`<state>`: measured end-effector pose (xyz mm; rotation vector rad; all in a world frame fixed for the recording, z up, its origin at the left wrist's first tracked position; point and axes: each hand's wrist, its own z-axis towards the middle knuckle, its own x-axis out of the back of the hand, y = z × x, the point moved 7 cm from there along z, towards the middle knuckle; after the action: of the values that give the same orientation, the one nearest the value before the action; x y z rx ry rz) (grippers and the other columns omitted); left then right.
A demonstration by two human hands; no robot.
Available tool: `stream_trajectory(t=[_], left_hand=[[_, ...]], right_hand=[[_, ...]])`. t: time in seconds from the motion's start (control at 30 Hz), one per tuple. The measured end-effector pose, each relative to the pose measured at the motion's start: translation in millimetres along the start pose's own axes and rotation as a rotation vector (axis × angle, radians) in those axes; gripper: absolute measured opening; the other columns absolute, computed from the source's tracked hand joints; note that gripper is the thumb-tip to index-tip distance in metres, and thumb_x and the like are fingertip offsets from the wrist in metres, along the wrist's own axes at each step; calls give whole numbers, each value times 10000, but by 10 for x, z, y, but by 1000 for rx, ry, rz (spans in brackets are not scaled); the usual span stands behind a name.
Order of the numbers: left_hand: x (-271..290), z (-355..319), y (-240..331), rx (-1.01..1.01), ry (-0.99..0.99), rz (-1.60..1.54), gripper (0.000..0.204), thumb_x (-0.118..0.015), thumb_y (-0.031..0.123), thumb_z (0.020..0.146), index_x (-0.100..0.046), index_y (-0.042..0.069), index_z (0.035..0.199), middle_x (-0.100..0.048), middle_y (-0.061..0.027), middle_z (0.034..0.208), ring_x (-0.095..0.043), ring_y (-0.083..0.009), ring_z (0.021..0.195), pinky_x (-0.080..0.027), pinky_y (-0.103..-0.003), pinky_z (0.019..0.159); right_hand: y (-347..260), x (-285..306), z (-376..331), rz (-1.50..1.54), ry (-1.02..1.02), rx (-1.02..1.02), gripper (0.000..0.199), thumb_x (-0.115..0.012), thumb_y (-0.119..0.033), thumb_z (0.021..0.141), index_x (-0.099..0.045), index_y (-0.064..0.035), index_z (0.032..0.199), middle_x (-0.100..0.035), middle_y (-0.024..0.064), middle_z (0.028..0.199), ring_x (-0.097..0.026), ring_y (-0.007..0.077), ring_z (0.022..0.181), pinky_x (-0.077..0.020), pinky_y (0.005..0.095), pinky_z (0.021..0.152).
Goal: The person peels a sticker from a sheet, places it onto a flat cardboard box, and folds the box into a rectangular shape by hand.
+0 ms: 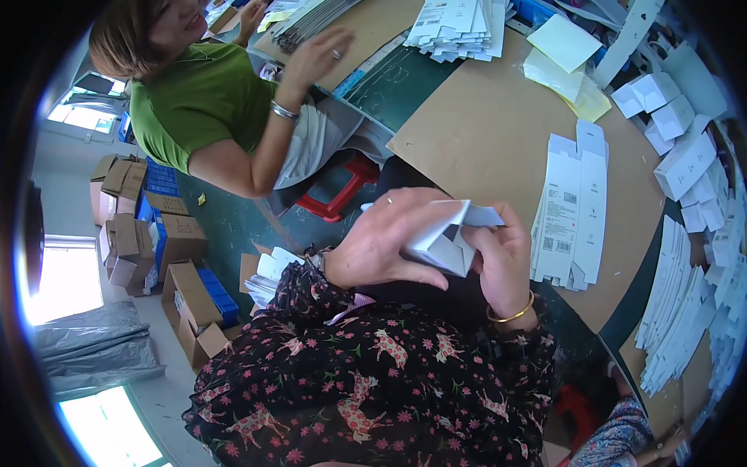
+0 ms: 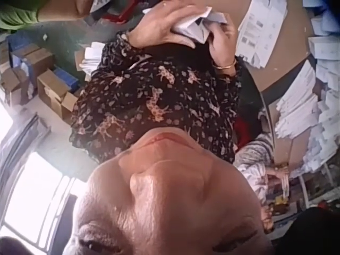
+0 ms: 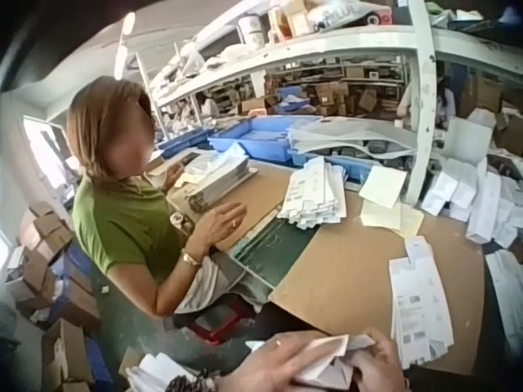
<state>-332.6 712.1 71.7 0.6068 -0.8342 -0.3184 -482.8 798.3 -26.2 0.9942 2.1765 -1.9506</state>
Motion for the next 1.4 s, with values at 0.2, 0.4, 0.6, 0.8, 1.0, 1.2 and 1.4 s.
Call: stream_trajectory(t=[0.2,0.4,0.6,0.8,1.0,1.2,1.4], left_hand=[[-142,-133,-10,-37,-182,29,917,-969,406,693,-569,87,1454,-648,-182,1213,-676,-385,1046,-572,-441,865],[-307,-65,28,-66,-262,-8,816,-945,372,727,-585,92,1403,-607,-159,1084,-667,-378,959,-572,-454,807],[-384,-105,-116,58,-247,36,747,-1000,314,666,-572,83,1233,-612,-167,1062,-662,-361,902,-566,-442,759],[-422,-54,-120,74,-234,48,729,-1012,297,654,-548,84,1174,-608,-165,1047,-649,-357,903,-551,-449,773],[-415,-94,-133,43,-240,98,694,-994,329,685,-577,72,1176,-611,-153,1038,-677,-367,882,-576,-462,725],[-461,-120,-169,84,-257,74,704,-991,330,693,-559,70,1184,-606,-150,1037,-669,-369,902,-577,-468,730],[-457,-109,-166,111,-262,83,708,-991,337,697,-550,67,1181,-606,-152,1036,-664,-367,893,-578,-467,729]], right_hand=[[86,-46,-53,183,-25,6,197,-585,74,968,-620,-43,1123,-696,42,1034,-683,115,934,-561,275,823],[176,68,-103,128,40,-31,259,-592,84,962,-615,-36,1191,-689,54,1116,-679,119,1025,-562,286,875],[195,39,-56,25,-47,33,329,-618,44,1005,-585,-23,1325,-662,56,1185,-661,81,972,-546,232,791],[148,47,-71,17,-51,81,349,-627,26,1015,-576,-12,1358,-651,51,1177,-670,70,945,-542,212,744],[246,31,-53,74,-65,89,359,-621,26,1014,-573,-7,1367,-643,48,1167,-695,70,957,-563,221,756],[260,35,-30,44,-64,84,368,-611,34,1007,-575,-4,1371,-642,55,1176,-701,77,963,-573,230,754],[217,23,-45,24,-70,53,376,-607,40,997,-576,3,1370,-638,63,1177,-703,80,939,-577,234,732]])
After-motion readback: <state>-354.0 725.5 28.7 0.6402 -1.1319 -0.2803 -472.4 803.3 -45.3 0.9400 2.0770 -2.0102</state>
